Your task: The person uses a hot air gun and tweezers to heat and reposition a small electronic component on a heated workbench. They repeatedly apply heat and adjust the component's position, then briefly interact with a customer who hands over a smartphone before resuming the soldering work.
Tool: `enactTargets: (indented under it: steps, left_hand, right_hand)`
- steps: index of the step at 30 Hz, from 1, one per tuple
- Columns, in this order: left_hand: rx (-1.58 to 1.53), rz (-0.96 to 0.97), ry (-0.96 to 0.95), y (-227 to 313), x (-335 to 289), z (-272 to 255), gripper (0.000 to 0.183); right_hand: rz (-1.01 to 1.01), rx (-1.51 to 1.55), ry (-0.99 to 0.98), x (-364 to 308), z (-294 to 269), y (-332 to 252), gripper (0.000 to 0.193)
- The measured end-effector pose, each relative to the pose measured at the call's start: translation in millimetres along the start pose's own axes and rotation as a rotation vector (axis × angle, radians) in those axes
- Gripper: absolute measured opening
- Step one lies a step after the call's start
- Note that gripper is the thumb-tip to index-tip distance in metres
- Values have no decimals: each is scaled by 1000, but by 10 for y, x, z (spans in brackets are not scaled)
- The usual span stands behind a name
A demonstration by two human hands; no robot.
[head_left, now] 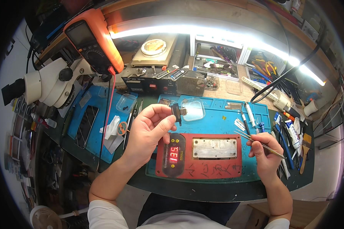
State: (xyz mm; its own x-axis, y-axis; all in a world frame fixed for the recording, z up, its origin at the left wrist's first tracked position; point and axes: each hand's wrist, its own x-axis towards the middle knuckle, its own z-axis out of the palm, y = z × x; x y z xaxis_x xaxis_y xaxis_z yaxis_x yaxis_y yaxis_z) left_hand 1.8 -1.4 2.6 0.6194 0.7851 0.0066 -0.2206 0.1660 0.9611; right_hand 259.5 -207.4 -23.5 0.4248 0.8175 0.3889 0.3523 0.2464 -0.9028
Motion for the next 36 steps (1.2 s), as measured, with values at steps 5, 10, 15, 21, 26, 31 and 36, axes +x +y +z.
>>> enactTargets:
  steps: [5,10,15,21,26,31,36]
  left_hand:
    - [-5,-4,1,3,2,7,19]
    - [-2,-15,-6,3,1,-5,20]
    - [8,-7,9,9,-6,18,19]
    - [2,-12,-2,-2,-2,1,21]
    - [5,-11,11,9,-10,21,20]
    - [-8,-16,-19,-4,-5,-14,22]
    - [-22,-16,-31,-18,-2,-29,23]
  right_hand:
    - [0,-10,-3,0,-13,4,23]
    - [-2,-9,2,0,-14,4,23]
    - [7,-14,6,-1,-13,-11,23]
    - [-5,-21,8,1,-19,2,23]
    - [-3,-20,9,-5,-24,14,23]
    - [-6,-17,11,-5,-30,18,22]
    - [-10,-21,7,0,-44,16,22]
